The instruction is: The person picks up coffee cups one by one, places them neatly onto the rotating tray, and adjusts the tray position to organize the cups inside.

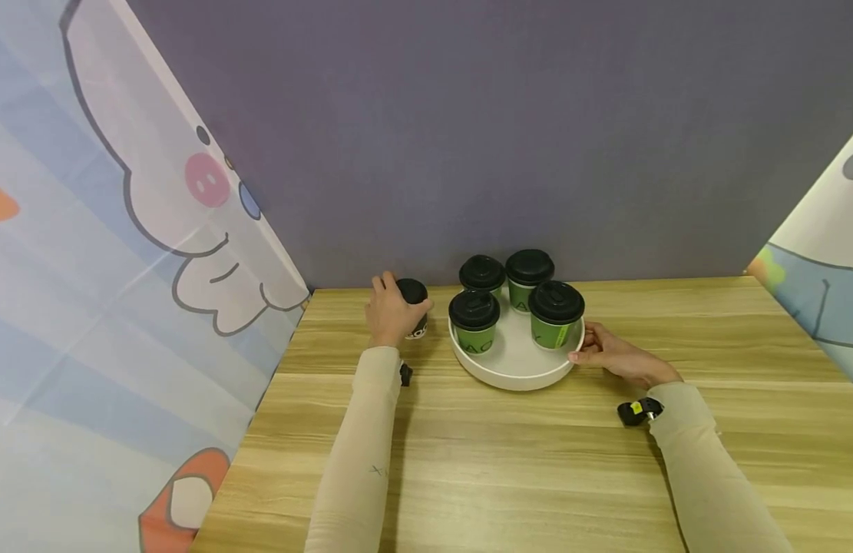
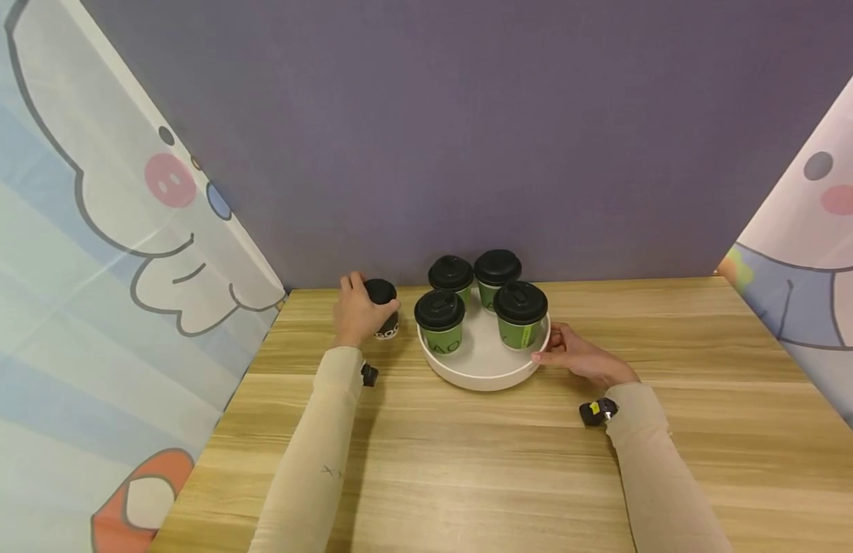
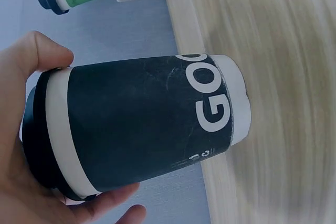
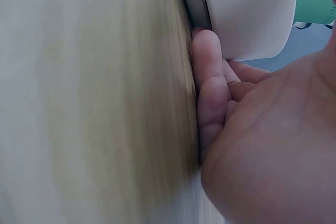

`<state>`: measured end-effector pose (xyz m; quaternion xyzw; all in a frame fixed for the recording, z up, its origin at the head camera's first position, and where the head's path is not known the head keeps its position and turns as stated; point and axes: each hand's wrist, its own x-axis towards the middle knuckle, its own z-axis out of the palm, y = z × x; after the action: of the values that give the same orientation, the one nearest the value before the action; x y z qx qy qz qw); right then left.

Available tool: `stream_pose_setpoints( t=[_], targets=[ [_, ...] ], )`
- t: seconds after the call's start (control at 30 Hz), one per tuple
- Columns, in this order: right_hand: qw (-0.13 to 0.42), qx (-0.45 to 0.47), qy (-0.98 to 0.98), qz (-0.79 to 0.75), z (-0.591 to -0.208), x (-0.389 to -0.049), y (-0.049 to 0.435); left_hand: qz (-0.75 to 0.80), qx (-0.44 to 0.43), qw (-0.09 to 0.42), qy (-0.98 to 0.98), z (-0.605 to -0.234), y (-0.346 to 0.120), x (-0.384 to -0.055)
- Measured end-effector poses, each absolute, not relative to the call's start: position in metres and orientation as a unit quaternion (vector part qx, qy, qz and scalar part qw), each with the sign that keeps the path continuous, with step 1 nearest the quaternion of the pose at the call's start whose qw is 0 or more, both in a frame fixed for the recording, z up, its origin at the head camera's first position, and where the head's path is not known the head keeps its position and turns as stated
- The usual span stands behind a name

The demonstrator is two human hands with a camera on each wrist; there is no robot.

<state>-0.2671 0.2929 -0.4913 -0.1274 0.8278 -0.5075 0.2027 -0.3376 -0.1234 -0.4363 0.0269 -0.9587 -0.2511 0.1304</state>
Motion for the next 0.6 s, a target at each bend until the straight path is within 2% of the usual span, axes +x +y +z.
stream_pose_setpoints(
  t=[0.6],
  targets=[
    [0.222,-0.113,0.821,-0.514,-0.485,-0.265,0.297,-0.254,0.018,0.112,-0.961,-0.439,-0.126,-0.322]
  ],
)
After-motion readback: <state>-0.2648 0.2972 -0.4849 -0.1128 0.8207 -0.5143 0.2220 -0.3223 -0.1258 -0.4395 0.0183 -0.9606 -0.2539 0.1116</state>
